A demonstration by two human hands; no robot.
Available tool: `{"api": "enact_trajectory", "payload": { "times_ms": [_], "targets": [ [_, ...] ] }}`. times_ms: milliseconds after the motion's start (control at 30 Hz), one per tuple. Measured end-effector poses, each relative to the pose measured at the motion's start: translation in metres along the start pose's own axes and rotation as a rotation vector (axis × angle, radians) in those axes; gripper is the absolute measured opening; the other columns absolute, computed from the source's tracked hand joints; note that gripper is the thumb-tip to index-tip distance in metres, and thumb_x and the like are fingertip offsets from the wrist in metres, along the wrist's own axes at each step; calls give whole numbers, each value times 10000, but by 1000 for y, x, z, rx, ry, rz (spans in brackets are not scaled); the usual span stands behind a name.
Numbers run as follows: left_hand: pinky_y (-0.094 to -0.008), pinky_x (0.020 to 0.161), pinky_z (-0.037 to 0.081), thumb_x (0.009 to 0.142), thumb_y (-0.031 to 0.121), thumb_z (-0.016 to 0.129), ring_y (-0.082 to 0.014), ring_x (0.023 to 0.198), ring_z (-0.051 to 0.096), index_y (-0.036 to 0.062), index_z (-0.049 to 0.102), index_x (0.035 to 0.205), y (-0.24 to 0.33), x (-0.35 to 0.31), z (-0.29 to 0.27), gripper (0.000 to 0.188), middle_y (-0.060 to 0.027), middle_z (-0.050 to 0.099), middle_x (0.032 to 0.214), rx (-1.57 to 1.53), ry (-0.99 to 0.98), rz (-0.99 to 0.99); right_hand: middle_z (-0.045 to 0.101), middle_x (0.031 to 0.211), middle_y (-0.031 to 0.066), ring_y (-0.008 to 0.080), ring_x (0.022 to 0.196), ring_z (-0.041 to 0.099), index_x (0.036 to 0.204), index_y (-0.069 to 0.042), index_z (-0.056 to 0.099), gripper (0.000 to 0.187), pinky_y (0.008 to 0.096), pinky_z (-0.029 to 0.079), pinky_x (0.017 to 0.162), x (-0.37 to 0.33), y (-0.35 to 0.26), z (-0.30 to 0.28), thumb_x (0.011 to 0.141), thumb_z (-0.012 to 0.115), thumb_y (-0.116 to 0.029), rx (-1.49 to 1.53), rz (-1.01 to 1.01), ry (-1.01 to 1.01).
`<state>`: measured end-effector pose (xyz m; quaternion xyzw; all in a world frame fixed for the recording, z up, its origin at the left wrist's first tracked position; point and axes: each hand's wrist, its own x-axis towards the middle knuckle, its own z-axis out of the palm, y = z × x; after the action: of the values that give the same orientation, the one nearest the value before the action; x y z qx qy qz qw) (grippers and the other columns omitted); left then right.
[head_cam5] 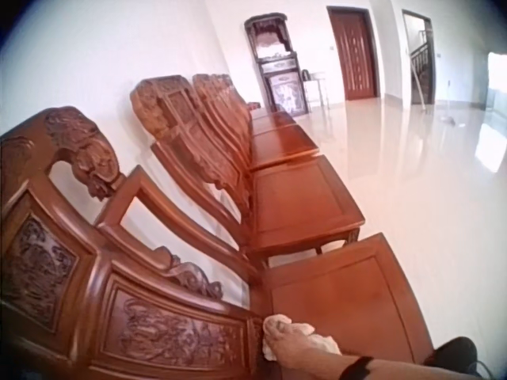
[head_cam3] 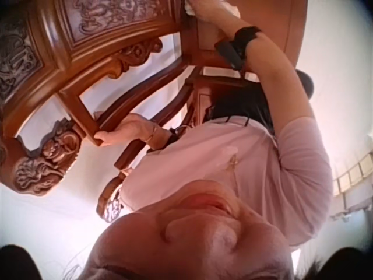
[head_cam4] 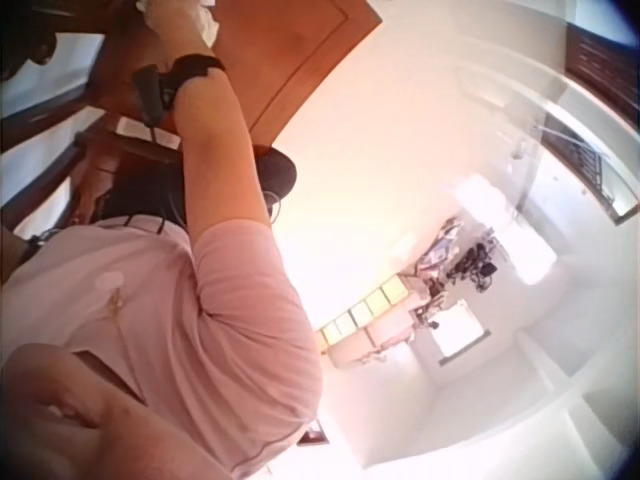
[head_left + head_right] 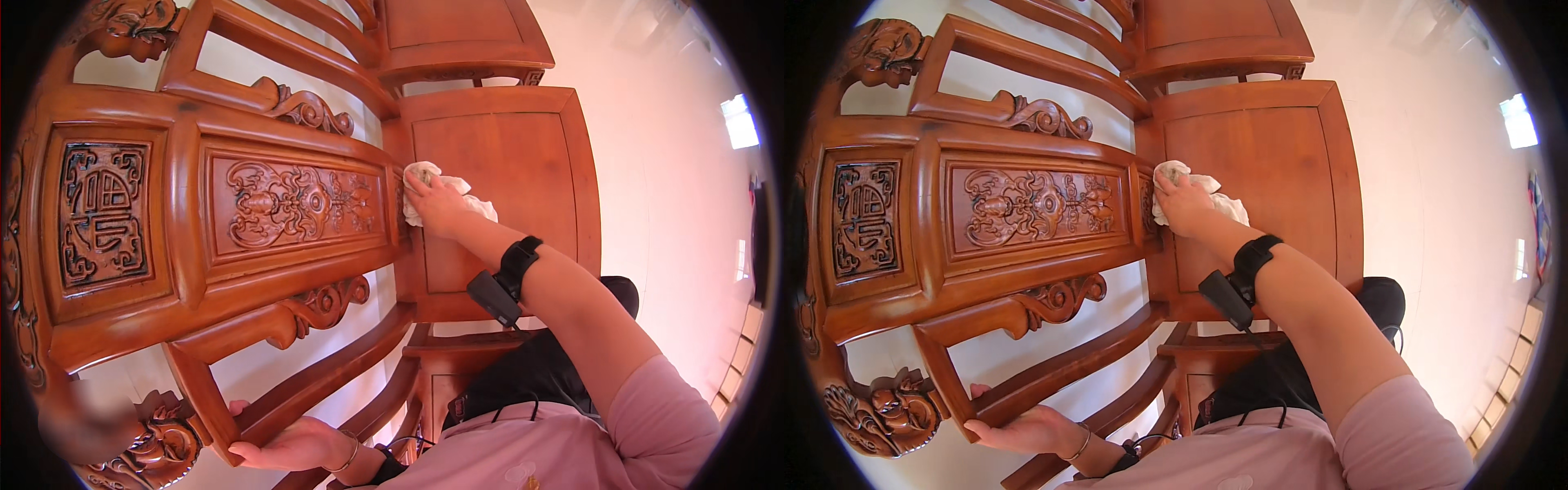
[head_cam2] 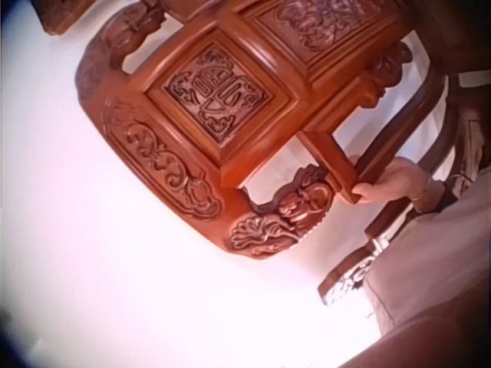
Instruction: Wiping down ornate wooden chairs with a cloth.
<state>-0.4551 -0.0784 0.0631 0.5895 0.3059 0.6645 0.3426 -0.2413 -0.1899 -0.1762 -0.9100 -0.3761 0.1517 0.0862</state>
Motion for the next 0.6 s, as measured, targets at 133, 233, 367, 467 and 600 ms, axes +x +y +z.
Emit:
{"api": "enact_trajectory", "payload": {
  "times_ms": [133,233,367,467,600],
  "targets": [
    [-348,890,404,929,302,456,-212,947,517,-36,518,1121,-6,4,-8,394,-137,556,1010,-4,-29,6,398,1380,45,288,1112,491,1253,-103,505,561,379,451,895,-17,0,1,717,662,-159,-19,-341,-182],
    [-357,917,406,928,308,459,-219,974,522,-32,516,1129,-5,3,-8,399,-137,557,1025,0,-45,-4,427,1347,29,283,1061,504,1244,-142,513,631,379,436,913,-33,20,-11,640,683,-76,130,-491,-211],
    [-361,932,408,932,309,451,-221,989,525,-33,515,1132,-3,2,-7,401,-141,558,1034,32,-57,-9,427,1345,48,318,1110,487,1242,-149,464,805,393,433,911,-17,33,-4,508,751,17,353,-164,15],
    [-360,930,411,936,308,446,-221,986,527,-38,513,1132,-3,0,-6,404,-145,557,1037,36,-46,-17,450,1281,85,337,1091,493,1235,-136,444,809,409,445,891,0,22,5,503,722,68,542,18,125],
    [-362,930,416,937,307,452,-225,990,529,-43,510,1136,-1,1,-6,407,-150,555,1043,32,-48,-21,436,1241,108,295,1078,506,1209,-106,469,692,388,459,868,3,17,16,576,723,9,402,15,272]
  ]
}}
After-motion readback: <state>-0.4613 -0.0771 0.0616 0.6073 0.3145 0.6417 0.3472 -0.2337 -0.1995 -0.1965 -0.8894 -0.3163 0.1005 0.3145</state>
